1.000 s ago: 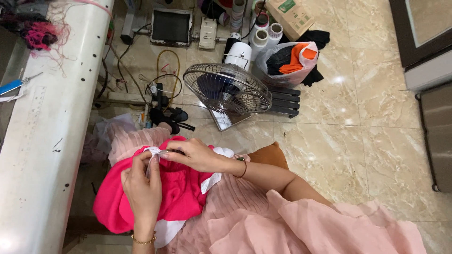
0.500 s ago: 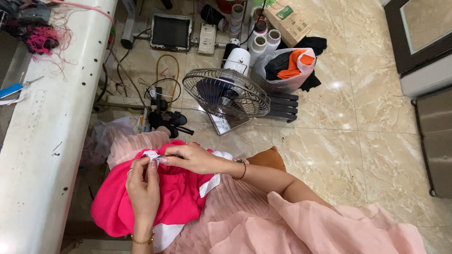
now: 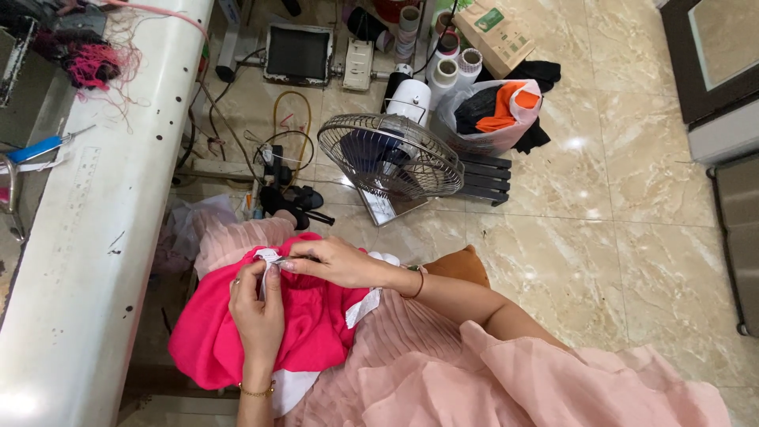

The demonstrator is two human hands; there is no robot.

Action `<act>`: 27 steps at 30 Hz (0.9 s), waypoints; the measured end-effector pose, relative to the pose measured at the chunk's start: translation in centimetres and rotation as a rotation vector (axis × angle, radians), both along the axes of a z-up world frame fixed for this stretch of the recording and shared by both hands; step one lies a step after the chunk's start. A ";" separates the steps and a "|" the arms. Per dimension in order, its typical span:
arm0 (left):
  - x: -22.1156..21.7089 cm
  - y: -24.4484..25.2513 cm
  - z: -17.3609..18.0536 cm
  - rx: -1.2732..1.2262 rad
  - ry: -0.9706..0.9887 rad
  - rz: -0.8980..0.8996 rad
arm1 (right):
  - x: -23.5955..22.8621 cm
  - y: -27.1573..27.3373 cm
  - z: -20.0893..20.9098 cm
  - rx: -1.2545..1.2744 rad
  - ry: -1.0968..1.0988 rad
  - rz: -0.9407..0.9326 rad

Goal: Insert an elastic band and a label into the waistband of a pink garment.

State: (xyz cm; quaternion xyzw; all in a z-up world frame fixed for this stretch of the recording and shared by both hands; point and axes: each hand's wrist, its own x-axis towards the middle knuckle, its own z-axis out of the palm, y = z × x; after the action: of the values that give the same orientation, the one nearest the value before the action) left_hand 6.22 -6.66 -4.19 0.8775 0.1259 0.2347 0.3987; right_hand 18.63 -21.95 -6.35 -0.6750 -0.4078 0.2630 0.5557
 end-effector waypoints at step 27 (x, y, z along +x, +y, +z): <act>-0.8 0.6 1.7 -0.014 0.086 0.048 | -0.4 0.7 1.1 -0.029 0.030 0.044</act>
State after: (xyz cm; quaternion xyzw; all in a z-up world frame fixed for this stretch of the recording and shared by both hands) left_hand 5.47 -6.05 -2.50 0.8809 0.1655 0.2052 0.3932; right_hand 18.22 -21.21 -5.30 -0.6698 -0.4103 0.2914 0.5460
